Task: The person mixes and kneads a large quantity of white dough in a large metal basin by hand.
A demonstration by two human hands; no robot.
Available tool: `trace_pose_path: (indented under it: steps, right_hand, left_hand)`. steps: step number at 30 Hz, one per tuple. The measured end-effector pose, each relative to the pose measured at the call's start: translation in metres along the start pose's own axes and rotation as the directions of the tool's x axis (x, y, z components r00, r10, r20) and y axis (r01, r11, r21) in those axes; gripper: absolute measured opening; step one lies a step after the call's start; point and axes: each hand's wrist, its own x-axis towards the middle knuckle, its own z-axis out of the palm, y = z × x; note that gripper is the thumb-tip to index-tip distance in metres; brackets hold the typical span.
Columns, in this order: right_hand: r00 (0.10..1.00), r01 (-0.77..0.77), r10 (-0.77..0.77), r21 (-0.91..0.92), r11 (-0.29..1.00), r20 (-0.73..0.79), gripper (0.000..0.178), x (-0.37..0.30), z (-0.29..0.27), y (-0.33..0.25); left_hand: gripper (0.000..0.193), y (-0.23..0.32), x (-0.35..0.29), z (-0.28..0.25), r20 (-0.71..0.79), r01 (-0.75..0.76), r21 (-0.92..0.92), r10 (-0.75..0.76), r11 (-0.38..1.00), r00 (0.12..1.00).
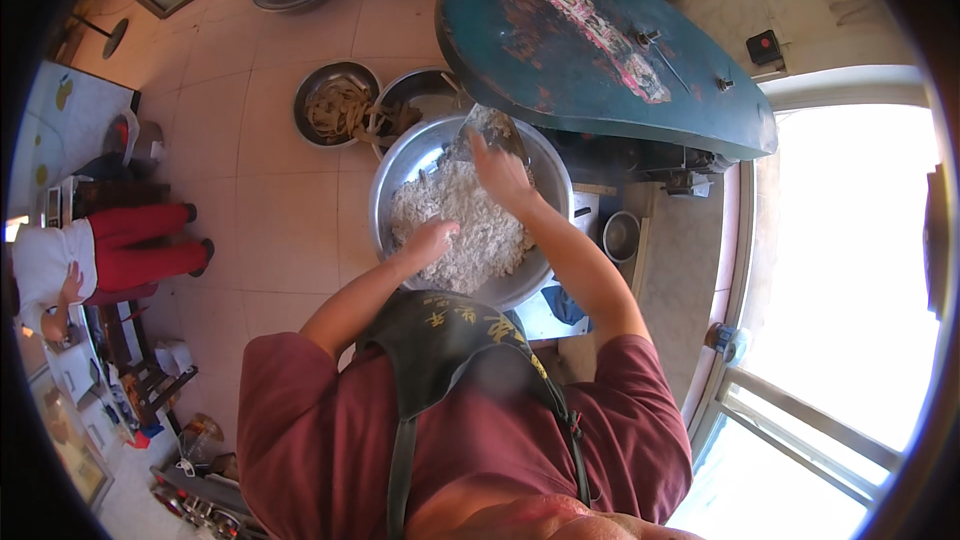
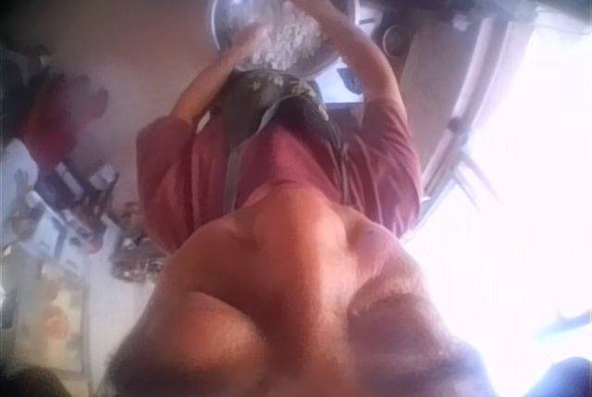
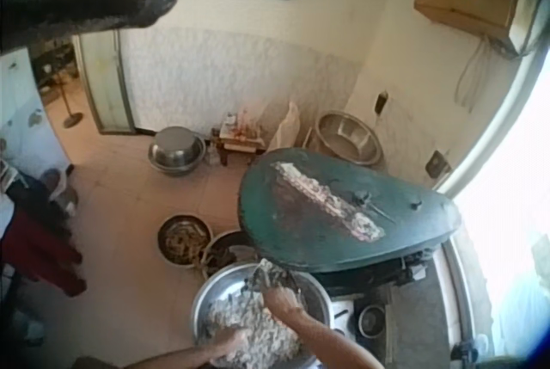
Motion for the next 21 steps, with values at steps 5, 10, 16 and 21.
trace_pose_path:
  steps: [5, 10, 16, 21]
  right_hand:
    - [0.989, -0.088, 0.091, 0.030, 0.996, -0.120, 0.051, 0.021, -0.008, 0.011]
    - [0.985, -0.172, 0.172, -0.016, 0.985, -0.007, 0.044, -0.008, -0.015, 0.028]
    - [0.996, -0.092, 0.093, 0.090, 0.992, -0.007, 0.043, 0.015, 0.000, 0.027]
    - [0.999, 0.000, 0.001, 0.042, 0.999, -0.033, 0.047, 0.011, 0.008, 0.037]
  left_hand:
    - [0.030, 0.009, -0.001, -0.007, 0.004, 0.053, 0.036, -0.053, 0.998, 0.999]
    - [0.032, 0.008, -0.005, -0.007, -0.033, 0.023, 0.014, -0.023, 1.000, 0.999]
    - [0.036, 0.040, 0.006, -0.016, -0.001, 0.005, 0.047, -0.005, 0.999, 1.000]
    - [0.038, 0.080, 0.040, -0.039, -0.074, -0.034, 0.110, 0.042, 0.993, 0.996]
